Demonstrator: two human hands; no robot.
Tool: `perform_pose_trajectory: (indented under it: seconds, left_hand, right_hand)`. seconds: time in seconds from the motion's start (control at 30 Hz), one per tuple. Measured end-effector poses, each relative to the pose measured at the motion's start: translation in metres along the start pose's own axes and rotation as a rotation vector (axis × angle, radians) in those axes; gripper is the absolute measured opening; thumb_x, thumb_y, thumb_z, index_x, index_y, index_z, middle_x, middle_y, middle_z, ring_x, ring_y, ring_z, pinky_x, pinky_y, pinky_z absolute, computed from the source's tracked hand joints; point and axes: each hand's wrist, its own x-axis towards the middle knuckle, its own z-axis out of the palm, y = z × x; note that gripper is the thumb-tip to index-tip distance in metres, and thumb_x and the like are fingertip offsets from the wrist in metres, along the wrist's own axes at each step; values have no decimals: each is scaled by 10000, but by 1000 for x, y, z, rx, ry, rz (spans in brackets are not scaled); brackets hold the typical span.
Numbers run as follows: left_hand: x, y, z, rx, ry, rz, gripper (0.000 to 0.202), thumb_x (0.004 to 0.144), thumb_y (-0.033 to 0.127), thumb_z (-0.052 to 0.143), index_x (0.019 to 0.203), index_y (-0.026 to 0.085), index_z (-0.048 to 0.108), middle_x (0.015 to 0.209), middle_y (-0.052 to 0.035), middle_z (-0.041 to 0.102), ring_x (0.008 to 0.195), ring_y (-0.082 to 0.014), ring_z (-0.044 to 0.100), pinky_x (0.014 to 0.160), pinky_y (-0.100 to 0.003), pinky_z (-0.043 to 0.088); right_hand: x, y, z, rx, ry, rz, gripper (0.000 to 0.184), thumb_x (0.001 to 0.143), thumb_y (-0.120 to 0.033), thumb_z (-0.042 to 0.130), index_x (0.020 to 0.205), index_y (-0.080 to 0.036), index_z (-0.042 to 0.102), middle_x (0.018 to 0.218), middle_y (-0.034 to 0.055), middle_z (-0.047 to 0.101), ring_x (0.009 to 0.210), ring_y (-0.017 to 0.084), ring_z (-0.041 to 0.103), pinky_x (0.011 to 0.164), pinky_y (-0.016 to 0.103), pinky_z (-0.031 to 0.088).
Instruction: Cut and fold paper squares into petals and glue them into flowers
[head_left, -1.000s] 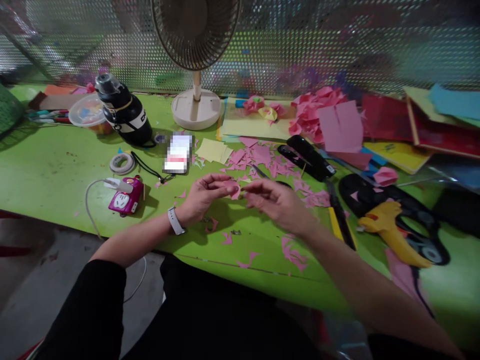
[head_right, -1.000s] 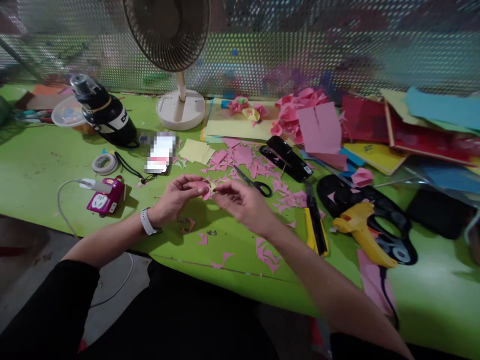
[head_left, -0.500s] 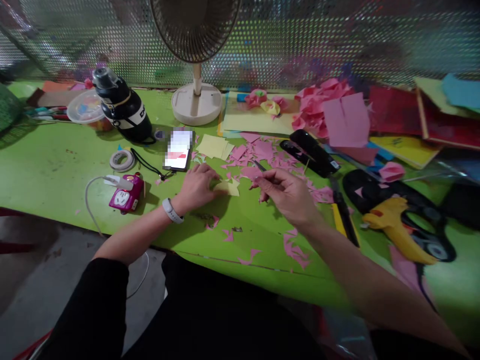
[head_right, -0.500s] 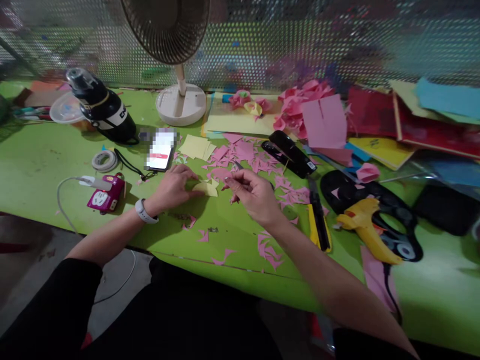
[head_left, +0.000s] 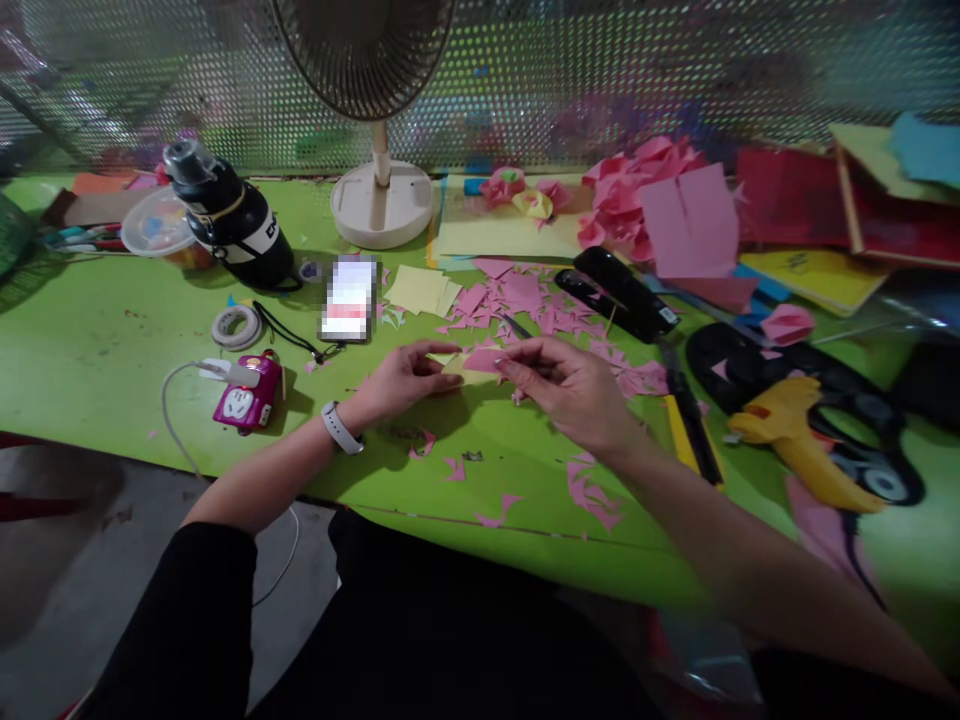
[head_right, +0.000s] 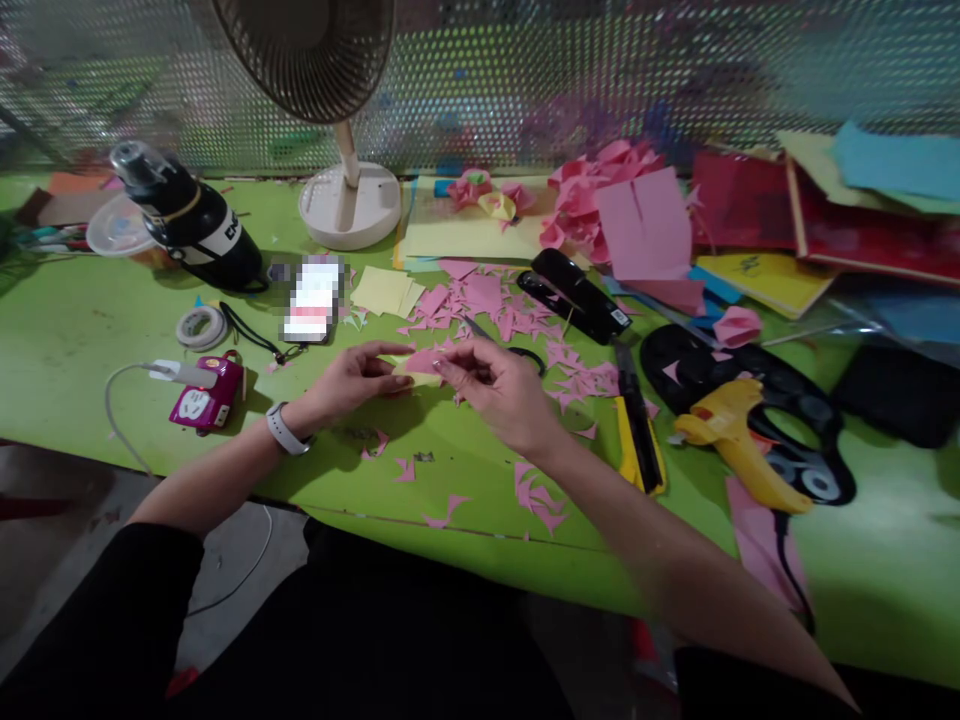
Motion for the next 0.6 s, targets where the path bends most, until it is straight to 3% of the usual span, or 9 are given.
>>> perform_pose_trajectory:
  seconds: [0.1, 0.2, 0.37, 0.6]
  left_hand:
    - [1, -2, 3, -188, 0, -115, 237, 846, 89, 677, 1077, 91, 625, 861, -56, 726, 762, -107, 701, 788, -270, 562]
    - [2, -3, 4, -261, -34, -147, 193, 840, 71, 672, 1030, 95, 643, 856, -46, 721, 713, -100, 695, 736, -266, 580]
    - [1, -3, 3, -300, -80, -114, 148, 825, 114, 711, 962, 91, 661, 820, -20, 695, 676, -69, 661, 672, -205, 569]
    - [1, -5, 3, -374, -152, -153, 154, 854, 158, 698, 994, 116, 653, 893, -54, 722, 787, -109, 689, 730, -248, 590]
  right_hand:
    - [0, -2, 1, -12, -33, 57, 323, 857, -460, 699, 1068, -216, 683, 824, 44, 682, 654, 147, 592, 512, 264, 488]
    - [1, -2, 0, -28, -97, 115, 449, 849, -484, 697, 1194, -204, 632, 821, 49, 688, 652, 158, 600, 508, 274, 480]
    - [3, 1, 1, -92, -129, 139, 451, 844, -456, 703, 1206, -194, 649, 792, 45, 680, 644, 163, 594, 511, 290, 471]
    - [2, -1, 5, -123, -123, 166, 366, 875, -373, 667, 1193, -193, 656, 803, 58, 687, 625, 161, 591, 496, 300, 485]
